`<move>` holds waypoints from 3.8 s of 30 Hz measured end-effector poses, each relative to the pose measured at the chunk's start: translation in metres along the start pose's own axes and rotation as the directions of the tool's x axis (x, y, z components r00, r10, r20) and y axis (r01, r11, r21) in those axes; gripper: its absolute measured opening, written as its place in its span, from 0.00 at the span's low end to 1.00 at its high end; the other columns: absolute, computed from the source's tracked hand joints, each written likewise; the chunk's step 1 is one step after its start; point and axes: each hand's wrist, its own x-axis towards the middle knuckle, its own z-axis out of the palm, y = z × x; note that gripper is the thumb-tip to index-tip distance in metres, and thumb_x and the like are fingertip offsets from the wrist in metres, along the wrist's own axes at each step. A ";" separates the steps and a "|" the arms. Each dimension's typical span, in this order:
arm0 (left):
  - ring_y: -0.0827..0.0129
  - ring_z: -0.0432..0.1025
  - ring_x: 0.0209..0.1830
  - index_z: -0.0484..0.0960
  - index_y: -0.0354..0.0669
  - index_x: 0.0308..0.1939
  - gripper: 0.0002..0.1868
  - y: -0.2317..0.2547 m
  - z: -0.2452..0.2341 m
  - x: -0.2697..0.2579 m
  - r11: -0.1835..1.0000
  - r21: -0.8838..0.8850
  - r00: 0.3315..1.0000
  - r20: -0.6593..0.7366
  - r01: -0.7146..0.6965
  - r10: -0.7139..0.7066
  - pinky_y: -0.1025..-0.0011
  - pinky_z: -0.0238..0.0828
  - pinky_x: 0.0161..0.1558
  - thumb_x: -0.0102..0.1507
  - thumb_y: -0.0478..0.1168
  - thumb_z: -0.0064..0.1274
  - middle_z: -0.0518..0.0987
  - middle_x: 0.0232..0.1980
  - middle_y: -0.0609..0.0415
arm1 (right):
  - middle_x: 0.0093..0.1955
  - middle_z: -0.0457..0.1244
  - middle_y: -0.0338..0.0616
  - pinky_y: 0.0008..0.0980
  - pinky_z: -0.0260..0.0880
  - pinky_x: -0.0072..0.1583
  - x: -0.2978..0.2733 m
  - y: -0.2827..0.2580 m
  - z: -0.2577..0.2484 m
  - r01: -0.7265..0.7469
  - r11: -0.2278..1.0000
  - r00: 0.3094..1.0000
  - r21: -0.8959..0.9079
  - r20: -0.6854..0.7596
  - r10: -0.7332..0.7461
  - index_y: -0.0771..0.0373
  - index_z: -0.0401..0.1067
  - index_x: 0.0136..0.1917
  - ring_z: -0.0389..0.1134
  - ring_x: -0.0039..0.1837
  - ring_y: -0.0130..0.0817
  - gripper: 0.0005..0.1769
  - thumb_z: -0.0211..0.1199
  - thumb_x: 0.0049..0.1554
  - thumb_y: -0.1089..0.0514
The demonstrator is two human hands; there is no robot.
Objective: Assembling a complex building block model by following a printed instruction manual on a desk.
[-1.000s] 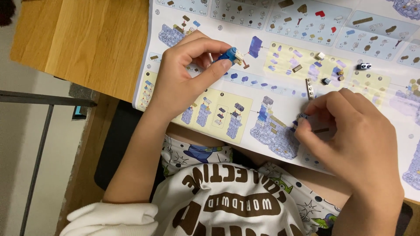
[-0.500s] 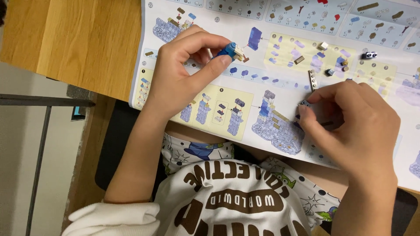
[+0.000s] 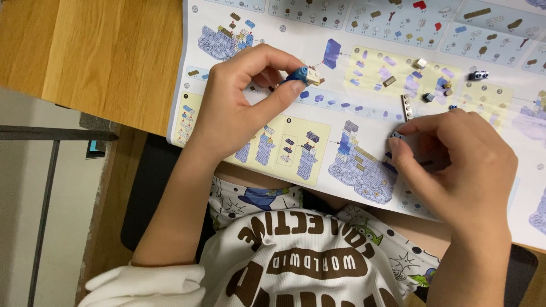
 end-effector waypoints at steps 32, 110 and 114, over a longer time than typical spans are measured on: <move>0.77 0.77 0.40 0.80 0.41 0.49 0.10 0.036 0.071 0.026 0.975 -0.166 0.950 0.250 -0.151 0.189 0.85 0.71 0.37 0.65 0.37 0.54 0.83 0.45 0.56 | 0.46 0.65 0.44 0.21 0.65 0.44 0.003 -0.003 -0.012 -0.092 0.621 0.956 0.779 -0.105 0.273 0.68 0.70 0.53 0.62 0.40 0.26 0.08 0.60 0.60 0.63; 0.67 0.71 0.27 0.64 0.42 0.44 0.09 0.018 0.044 0.024 0.827 -0.543 0.980 -0.035 0.145 -0.196 0.71 0.77 0.34 0.68 0.44 0.40 0.75 0.30 0.50 | 0.51 0.67 0.46 0.42 0.64 0.47 0.073 0.022 -0.051 0.361 0.907 0.932 -0.217 0.042 -0.360 0.61 0.80 0.56 0.61 0.50 0.47 0.13 0.67 0.57 0.67; 0.70 0.66 0.25 0.63 0.41 0.42 0.08 0.013 0.048 0.023 0.846 -0.498 0.980 0.059 0.192 -0.188 0.73 0.67 0.32 0.67 0.42 0.40 0.72 0.27 0.53 | 0.52 0.66 0.46 0.44 0.64 0.46 0.076 0.020 -0.040 0.398 0.890 0.916 -0.220 0.054 -0.397 0.56 0.80 0.58 0.60 0.51 0.49 0.15 0.69 0.56 0.64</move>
